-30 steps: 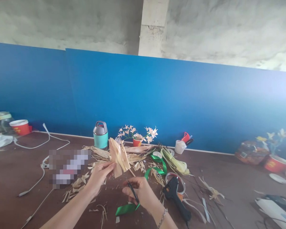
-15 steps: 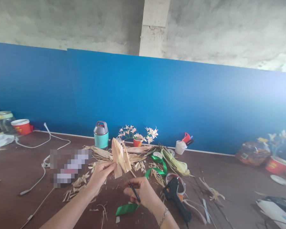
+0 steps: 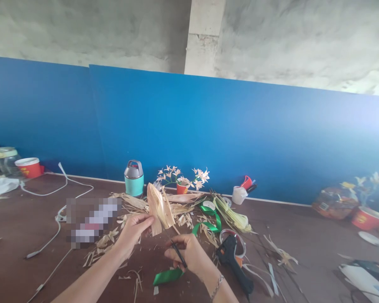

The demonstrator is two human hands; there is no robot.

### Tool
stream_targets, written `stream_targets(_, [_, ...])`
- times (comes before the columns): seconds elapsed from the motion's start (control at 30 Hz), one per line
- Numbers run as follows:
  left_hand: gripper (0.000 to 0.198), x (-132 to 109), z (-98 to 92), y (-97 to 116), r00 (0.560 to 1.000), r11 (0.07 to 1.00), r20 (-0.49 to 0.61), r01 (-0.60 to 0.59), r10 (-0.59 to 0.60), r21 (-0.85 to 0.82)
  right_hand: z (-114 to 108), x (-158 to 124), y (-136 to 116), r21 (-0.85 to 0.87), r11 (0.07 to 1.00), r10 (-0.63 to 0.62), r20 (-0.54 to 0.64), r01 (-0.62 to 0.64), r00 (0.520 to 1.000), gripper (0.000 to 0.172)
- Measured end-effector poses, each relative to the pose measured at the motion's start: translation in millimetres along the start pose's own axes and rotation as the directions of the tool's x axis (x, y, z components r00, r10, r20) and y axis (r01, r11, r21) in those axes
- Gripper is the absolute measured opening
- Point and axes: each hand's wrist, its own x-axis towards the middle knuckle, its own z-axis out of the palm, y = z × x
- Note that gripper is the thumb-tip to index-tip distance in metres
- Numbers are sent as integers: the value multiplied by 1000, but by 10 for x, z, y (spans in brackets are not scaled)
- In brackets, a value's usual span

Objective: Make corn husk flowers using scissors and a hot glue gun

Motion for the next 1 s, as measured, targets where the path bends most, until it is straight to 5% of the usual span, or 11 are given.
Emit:
stream_targets(0.2, [28,53,-31,-31,999,991,-39,-23,18,-133,-14,17,65,4,999,-44,128,44,991,49])
stream_targets(1.0, [23,-23,10,1,999,989,-28,23,-27,-147,22,-20,-11,-78,997,8,37,-5,999,40])
